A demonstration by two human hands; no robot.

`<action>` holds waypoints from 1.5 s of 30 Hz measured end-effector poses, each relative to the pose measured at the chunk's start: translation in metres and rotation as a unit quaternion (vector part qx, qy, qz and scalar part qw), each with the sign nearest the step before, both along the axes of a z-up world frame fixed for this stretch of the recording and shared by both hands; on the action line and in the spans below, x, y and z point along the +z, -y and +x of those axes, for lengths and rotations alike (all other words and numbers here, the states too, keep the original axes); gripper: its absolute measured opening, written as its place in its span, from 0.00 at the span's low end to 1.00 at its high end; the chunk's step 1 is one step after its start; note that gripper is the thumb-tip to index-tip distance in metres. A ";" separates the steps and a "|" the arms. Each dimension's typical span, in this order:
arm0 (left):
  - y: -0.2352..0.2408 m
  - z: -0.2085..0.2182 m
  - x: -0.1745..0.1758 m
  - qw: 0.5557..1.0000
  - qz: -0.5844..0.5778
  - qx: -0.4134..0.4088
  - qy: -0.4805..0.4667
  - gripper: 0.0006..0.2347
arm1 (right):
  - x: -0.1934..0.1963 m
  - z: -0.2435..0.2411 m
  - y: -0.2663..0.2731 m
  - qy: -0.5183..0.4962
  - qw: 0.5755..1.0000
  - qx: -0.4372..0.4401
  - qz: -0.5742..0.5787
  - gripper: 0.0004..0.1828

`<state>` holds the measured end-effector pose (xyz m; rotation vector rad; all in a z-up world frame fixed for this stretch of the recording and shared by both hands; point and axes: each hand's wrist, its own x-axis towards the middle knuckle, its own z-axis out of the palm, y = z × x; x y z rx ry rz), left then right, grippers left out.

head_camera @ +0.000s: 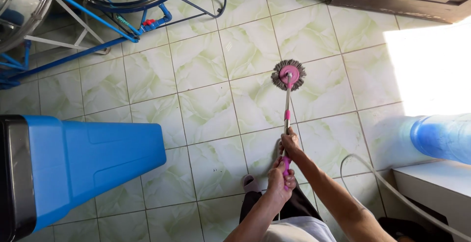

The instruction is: Mopping the tiled floor around large water tanks in an industrial facility.

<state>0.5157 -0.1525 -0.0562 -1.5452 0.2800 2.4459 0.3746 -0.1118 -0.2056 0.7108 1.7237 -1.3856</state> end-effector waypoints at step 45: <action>0.167 -0.413 -0.148 0.786 -0.457 -0.408 -0.083 0.27 | 0.069 -0.290 0.108 0.040 0.993 -0.026 -0.111 0.19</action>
